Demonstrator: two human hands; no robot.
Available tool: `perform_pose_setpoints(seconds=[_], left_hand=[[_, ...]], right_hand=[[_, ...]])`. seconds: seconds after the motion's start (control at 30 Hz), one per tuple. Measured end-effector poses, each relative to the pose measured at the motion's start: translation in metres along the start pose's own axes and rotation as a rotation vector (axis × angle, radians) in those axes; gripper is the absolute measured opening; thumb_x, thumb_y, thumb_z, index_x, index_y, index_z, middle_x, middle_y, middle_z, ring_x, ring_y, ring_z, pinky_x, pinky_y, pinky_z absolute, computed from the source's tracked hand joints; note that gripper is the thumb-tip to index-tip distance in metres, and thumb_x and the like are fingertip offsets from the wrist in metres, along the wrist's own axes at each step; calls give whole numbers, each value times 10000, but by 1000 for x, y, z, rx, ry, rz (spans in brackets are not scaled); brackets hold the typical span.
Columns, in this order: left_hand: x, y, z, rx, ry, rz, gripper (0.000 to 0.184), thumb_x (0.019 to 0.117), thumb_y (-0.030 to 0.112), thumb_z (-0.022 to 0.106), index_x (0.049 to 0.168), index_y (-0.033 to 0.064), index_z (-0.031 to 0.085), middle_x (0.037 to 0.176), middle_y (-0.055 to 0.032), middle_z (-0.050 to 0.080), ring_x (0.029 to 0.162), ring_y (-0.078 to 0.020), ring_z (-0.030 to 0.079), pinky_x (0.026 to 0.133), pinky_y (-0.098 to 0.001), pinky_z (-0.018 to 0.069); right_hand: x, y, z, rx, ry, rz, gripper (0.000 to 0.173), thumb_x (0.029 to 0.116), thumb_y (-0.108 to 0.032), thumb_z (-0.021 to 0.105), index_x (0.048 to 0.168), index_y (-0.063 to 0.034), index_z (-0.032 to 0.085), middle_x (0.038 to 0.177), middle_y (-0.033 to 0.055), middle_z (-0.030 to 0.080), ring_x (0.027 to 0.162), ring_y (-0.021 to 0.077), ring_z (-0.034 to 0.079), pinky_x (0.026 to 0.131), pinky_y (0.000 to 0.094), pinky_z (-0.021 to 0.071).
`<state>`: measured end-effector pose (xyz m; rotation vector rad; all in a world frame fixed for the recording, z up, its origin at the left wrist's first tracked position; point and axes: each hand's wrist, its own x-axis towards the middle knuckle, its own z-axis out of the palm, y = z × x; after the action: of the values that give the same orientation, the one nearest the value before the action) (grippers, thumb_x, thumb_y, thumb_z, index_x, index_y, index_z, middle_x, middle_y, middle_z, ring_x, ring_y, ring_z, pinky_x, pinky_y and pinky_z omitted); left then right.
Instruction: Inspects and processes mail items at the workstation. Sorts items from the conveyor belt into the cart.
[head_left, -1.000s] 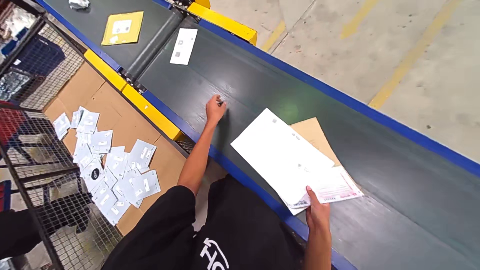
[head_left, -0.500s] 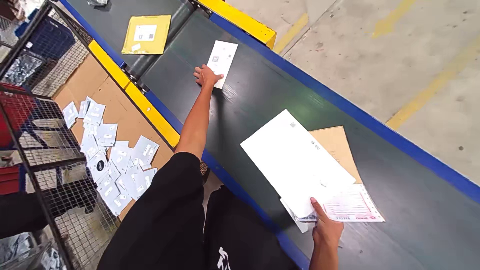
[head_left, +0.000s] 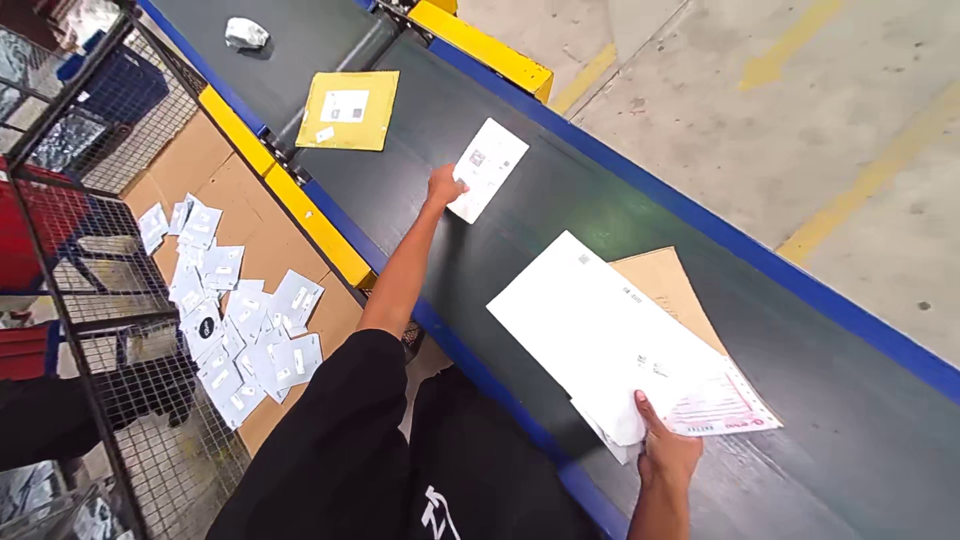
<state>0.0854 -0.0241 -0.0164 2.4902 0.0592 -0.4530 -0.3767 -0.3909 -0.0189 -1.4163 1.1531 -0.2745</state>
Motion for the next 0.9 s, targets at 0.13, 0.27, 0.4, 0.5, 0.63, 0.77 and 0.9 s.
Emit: perform_pose_setpoints(seconds=[0.13,0.27,0.4,0.5,0.63,0.77,0.9], left_hand=[[-3,-53,-62,51,-12,30,517,867,151,801,1313,-40,622,1280,-303,637,1232,-461,597,1067,-658,435],[-7,-112,-119,-30,30,-65,423,953,177,715,1310,-34,632,1256,-291,655,1206,-436,622,1069,-633,452],[-5,-153,-138,143,164,-321,577,947,381,713,1302,-65,620,1380,-368,531,1337,-532,472,1082,-715,372],[-3,-165,-129,77,283,-460,856,865,519,772,1411,-85,506,1517,-390,353,1411,-557,351,1080,-728,352],[-2,-156,-111,51,359,-512,1147,683,621,876,1509,-23,409,1578,-373,252,1447,-563,269,1088,-727,338],[-7,-129,-93,47,348,-507,1281,572,512,976,1532,-32,326,1481,-384,393,1374,-557,390,1044,-708,403],[-46,-106,-61,-58,295,-485,925,779,401,871,1423,-106,442,1322,-364,568,1255,-511,556,1034,-661,461]], right_hand=[[-9,10,-4,82,-39,13,703,818,18,808,1416,-11,440,1179,72,694,1008,111,711,893,320,617],[-21,21,-19,186,-199,22,611,853,65,723,1387,-47,448,1126,13,722,966,89,726,848,298,633],[-29,17,-20,271,-335,99,518,874,18,655,1334,-117,460,1065,-51,744,917,63,735,812,277,638],[-33,-9,-6,298,-419,83,567,820,-76,758,1305,-149,472,1041,-76,751,903,61,737,803,273,637],[-48,-91,21,325,-624,-97,683,685,-240,944,1253,-257,565,1065,-121,760,925,21,729,824,230,624],[-44,-150,61,458,-922,-370,607,796,-250,858,1333,-326,586,1208,-168,720,1057,-40,680,911,170,578],[-23,-165,128,386,-842,-206,617,779,-182,876,1272,-201,506,1077,-80,745,945,70,727,838,280,633]])
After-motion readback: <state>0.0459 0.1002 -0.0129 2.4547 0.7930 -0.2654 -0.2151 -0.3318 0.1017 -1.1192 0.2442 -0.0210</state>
